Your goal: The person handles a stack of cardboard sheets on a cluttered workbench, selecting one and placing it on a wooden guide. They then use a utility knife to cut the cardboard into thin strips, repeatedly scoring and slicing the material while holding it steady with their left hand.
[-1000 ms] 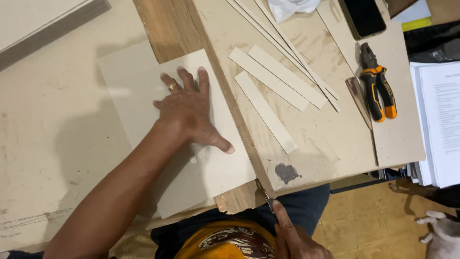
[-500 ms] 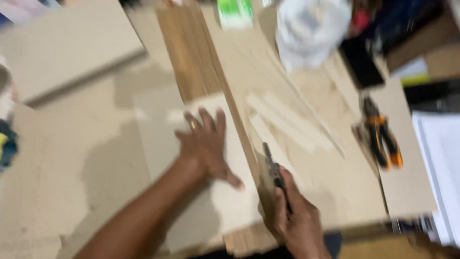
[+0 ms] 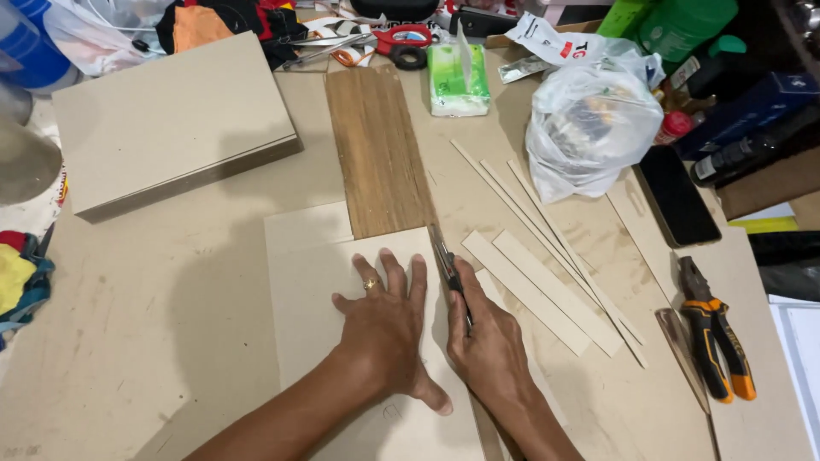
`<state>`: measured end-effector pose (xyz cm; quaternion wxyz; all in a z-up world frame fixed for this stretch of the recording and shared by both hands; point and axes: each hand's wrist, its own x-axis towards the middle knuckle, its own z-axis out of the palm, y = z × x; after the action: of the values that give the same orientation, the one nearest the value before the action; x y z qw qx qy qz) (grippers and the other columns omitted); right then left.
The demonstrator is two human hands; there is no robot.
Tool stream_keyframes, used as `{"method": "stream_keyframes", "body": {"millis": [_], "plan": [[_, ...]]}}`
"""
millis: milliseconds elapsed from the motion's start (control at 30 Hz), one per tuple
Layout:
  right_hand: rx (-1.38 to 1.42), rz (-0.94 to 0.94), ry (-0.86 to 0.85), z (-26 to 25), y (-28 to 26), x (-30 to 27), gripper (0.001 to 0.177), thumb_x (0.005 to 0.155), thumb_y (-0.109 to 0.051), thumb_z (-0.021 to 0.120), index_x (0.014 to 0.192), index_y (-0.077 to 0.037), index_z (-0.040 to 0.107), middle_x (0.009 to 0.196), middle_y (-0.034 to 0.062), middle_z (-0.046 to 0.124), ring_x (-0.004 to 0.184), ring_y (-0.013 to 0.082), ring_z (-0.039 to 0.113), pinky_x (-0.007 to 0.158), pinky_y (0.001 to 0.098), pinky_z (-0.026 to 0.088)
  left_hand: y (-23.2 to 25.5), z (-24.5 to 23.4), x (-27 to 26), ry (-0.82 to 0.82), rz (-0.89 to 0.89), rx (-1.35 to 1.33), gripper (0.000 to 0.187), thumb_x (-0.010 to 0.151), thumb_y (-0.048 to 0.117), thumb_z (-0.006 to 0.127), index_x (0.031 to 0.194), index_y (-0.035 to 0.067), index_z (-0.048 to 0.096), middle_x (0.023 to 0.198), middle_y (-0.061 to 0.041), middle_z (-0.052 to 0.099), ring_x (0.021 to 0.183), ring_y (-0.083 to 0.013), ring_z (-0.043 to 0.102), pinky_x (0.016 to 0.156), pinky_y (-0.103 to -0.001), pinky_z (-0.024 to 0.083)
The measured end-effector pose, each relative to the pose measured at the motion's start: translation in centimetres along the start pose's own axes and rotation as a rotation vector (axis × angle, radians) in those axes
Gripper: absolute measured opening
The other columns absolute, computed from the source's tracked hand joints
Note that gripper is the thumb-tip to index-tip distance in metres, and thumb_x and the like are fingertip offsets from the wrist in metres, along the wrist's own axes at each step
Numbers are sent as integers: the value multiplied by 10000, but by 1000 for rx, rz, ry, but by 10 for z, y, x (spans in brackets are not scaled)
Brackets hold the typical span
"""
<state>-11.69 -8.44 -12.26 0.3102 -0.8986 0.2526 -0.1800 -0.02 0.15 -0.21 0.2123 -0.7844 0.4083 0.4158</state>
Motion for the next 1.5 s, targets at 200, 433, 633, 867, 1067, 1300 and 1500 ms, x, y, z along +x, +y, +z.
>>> {"method": "stream_keyframes", "body": {"millis": [200,433,633,867,1067,1300,1500], "plan": [[-42,17,-2,3,2,3,508,1034,-301,449,1531,-199,442,1285,59,748,845,356,762,695,442,606,0,-2,-1,-10,19,5,1694,569,799,794,1607,42,-310,1653,-360,-274,1499,-652,-142,1116,-733,297],[-38,-3,-10,3,2,4,507,1034,-284,465,1527,-165,459,1057,108,803,675,347,747,596,443,598,0,-3,0,-21,13,1,1691,570,794,794,1605,54,-319,1655,-351,-297,1503,-644,-159,1120,-740,285],[-29,65,-61,-2,-2,7,516,1024,-288,480,1532,-203,460,947,101,808,698,335,748,644,450,596,-1,-2,0,-21,19,2,1692,572,798,794,1605,53,-320,1653,-354,-298,1502,-645,-161,1124,-739,281],[-42,-8,-103,-14,-7,14,516,1022,-234,498,1530,-153,454,797,175,776,598,387,715,563,491,563,-2,-3,1,-32,34,-6,1682,588,790,793,1601,48,-326,1647,-360,-312,1494,-656,-173,1122,-750,272],[-189,170,-258,-24,-22,27,558,1006,-330,481,1555,-237,448,645,195,721,581,440,668,574,555,517,-1,-3,2,-32,20,2,1688,572,791,791,1602,62,-329,1650,-350,-300,1497,-651,-163,1124,-745,280],[-197,239,-376,-46,-40,19,545,1018,-330,444,1557,-274,387,684,228,710,611,483,649,585,577,491,0,0,1,16,10,-39,1718,541,772,844,1609,75,-307,1666,-330,-270,1508,-630,-154,1121,-739,287],[-201,211,-334,-46,-29,-23,576,1007,-303,496,1572,-247,396,757,198,761,662,457,703,614,579,530,0,-3,-1,-27,5,-58,1704,543,755,826,1597,93,-339,1653,-313,-343,1503,-617,-209,1152,-732,244]]}}
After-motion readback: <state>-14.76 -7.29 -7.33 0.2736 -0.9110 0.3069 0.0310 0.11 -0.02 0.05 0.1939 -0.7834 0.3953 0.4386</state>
